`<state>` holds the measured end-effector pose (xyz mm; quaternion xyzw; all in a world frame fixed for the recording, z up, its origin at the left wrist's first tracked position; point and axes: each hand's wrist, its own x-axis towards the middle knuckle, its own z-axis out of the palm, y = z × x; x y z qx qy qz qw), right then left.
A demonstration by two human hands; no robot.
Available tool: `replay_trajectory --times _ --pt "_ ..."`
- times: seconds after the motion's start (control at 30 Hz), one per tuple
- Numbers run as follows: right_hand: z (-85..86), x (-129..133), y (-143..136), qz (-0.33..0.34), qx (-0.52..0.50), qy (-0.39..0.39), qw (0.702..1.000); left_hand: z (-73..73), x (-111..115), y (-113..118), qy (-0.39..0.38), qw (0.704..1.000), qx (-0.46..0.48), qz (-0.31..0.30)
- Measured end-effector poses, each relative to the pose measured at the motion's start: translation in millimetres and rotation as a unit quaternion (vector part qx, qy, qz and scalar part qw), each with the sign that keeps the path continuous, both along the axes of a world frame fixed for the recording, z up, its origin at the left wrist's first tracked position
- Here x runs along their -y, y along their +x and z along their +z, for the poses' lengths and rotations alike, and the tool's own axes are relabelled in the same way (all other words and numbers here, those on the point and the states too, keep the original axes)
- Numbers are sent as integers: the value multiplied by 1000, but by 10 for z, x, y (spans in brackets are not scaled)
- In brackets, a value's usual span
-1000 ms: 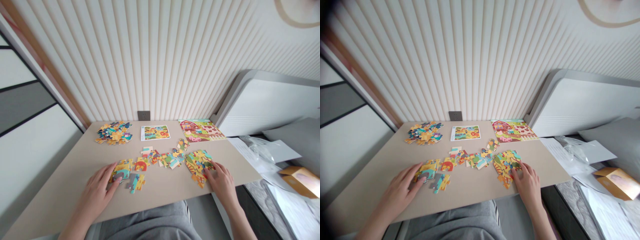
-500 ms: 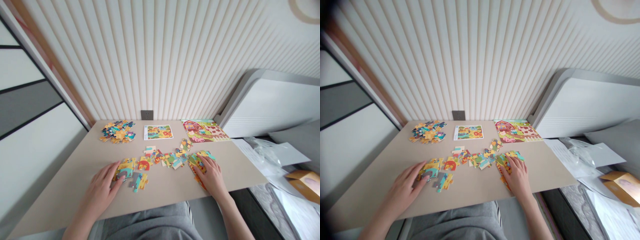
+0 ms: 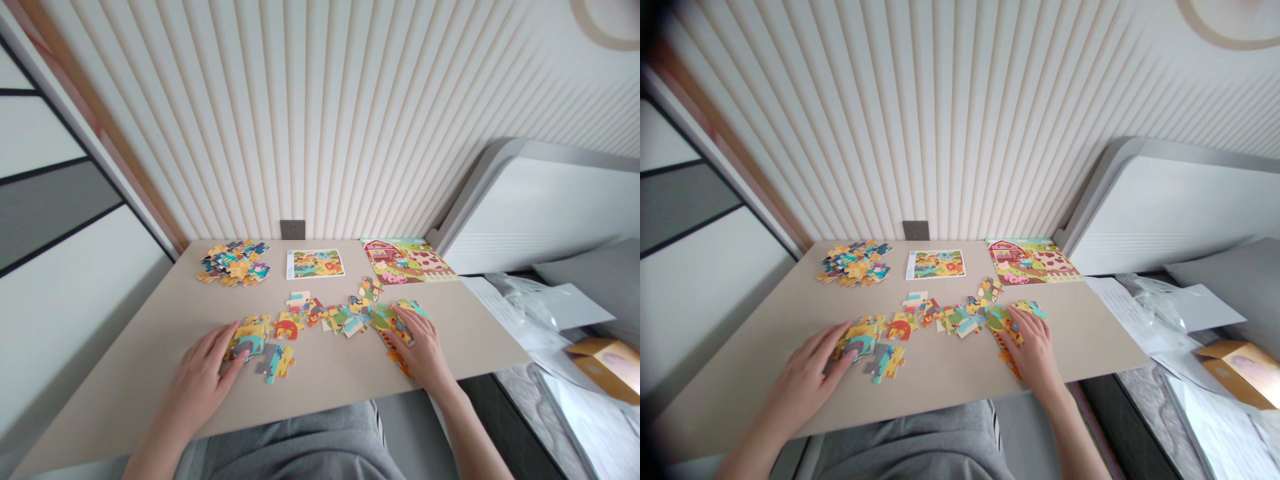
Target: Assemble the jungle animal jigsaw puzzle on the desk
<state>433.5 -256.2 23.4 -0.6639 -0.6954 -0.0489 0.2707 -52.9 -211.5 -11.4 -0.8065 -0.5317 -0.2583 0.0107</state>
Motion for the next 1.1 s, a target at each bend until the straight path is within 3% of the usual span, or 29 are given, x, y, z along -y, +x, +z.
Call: replay_trajectory --times 0.47,0.87,1.1 --pt "18 -68 -104 59 -29 24 998 46 14 45 -1 1000 10 6" --pt "249 -51 -513 122 -213 -22 969 52 14 41 -10 1000 7 6" --pt "285 -66 -647 136 -243 -26 960 59 19 43 -13 1000 8 8"
